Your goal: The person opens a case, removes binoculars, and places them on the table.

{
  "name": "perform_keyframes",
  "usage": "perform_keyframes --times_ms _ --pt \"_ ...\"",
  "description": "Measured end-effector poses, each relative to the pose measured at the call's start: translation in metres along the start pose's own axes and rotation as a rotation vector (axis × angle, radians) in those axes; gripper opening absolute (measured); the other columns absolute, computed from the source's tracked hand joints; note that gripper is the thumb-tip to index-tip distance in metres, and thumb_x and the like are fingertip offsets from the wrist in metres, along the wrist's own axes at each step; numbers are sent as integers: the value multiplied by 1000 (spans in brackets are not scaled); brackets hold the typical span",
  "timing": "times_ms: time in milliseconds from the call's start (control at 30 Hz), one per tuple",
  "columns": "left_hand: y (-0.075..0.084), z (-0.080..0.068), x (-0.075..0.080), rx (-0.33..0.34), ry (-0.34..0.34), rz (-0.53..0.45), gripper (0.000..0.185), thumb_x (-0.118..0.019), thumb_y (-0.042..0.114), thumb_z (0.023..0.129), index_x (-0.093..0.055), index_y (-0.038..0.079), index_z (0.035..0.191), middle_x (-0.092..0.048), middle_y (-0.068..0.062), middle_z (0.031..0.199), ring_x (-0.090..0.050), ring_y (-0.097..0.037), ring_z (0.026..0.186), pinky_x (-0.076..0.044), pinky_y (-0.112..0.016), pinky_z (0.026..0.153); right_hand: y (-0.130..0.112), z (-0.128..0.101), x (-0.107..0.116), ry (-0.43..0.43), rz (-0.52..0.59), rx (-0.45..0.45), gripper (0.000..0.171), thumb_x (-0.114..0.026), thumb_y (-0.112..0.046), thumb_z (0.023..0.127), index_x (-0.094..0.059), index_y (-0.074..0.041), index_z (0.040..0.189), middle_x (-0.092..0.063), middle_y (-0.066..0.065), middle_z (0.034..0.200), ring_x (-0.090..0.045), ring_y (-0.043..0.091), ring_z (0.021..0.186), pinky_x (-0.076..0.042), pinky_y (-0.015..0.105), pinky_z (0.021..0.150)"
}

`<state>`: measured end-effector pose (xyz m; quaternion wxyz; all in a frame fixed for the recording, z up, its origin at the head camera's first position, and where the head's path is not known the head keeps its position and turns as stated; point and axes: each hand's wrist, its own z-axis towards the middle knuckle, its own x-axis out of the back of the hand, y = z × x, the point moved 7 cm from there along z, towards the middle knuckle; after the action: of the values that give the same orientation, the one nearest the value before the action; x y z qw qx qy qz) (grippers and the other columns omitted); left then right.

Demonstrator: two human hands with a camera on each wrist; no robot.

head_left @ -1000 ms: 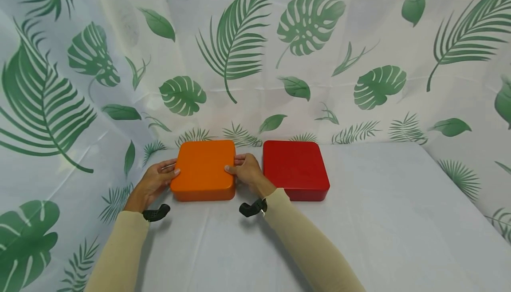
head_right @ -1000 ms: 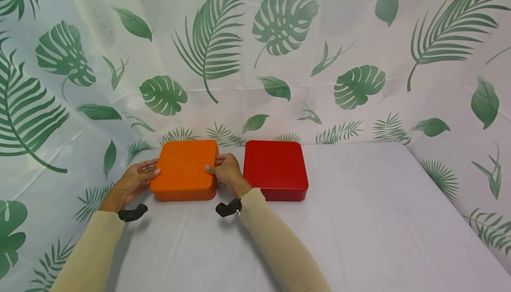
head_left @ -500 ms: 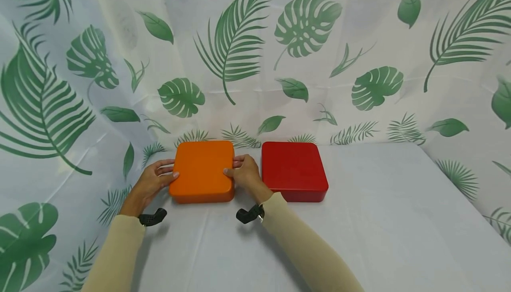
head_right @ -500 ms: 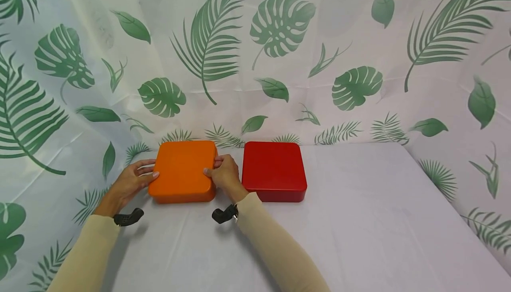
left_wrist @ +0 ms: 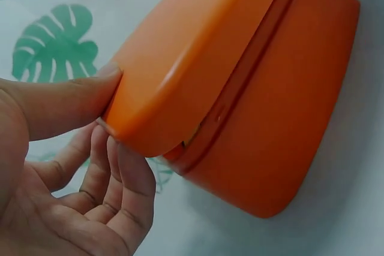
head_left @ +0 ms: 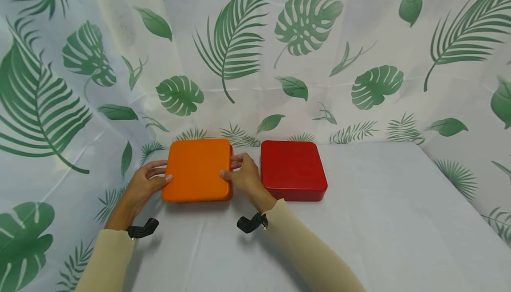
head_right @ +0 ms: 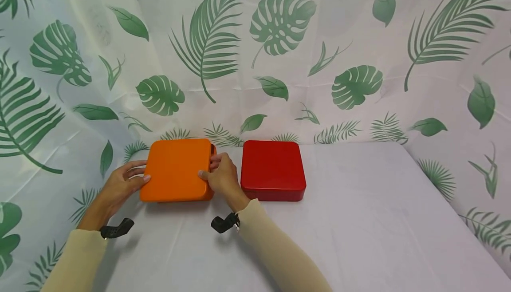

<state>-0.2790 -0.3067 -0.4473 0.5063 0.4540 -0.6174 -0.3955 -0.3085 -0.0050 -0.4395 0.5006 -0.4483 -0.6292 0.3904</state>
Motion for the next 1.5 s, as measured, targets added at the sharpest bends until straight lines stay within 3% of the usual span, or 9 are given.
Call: perform_keyframes --times_ms 400,633,800,1000,1500 --pt "16 -45 -4 -91 37 65 73 -77 29 100 -40 7 159 -55 -3 134 -67 -6 103 -57 -17 91 -1 -46 8 -66 65 61 60 -88 -15 89 -54 -19 138 -61 7 118 -70 20 93 -65 33 80" --pt "16 -69 -7 -62 70 126 77 -79 35 98 -40 10 160 -54 -9 138 -65 -9 104 -58 -18 88 2 -67 8 -61 27 111 62 -88 -16 88 -53 -20 139 -61 5 117 -67 19 93 -64 33 80" --pt "13 -85 -8 -75 96 147 75 -79 32 98 -41 10 159 -55 -7 133 -65 -12 100 -60 -22 85 7 -81 5 -66 13 104 64 -90 -18 87 -53 -20 139 -61 5 115 -66 19 91 -63 33 79" --pt "3 -100 -10 -27 111 170 76 -81 30 96 -42 10 158 -59 -4 127 -65 -13 97 -61 -23 82 18 -95 2 -98 24 79 66 -91 -18 85 -53 -18 138 -62 6 114 -67 19 89 -64 34 75" --pt "-37 -127 -16 86 91 106 71 -80 29 97 -44 12 156 -62 2 123 -66 -14 98 -60 -25 83 42 -120 -9 -145 -20 87 66 -92 -16 83 -53 -16 136 -63 3 105 -65 17 81 -57 28 68"
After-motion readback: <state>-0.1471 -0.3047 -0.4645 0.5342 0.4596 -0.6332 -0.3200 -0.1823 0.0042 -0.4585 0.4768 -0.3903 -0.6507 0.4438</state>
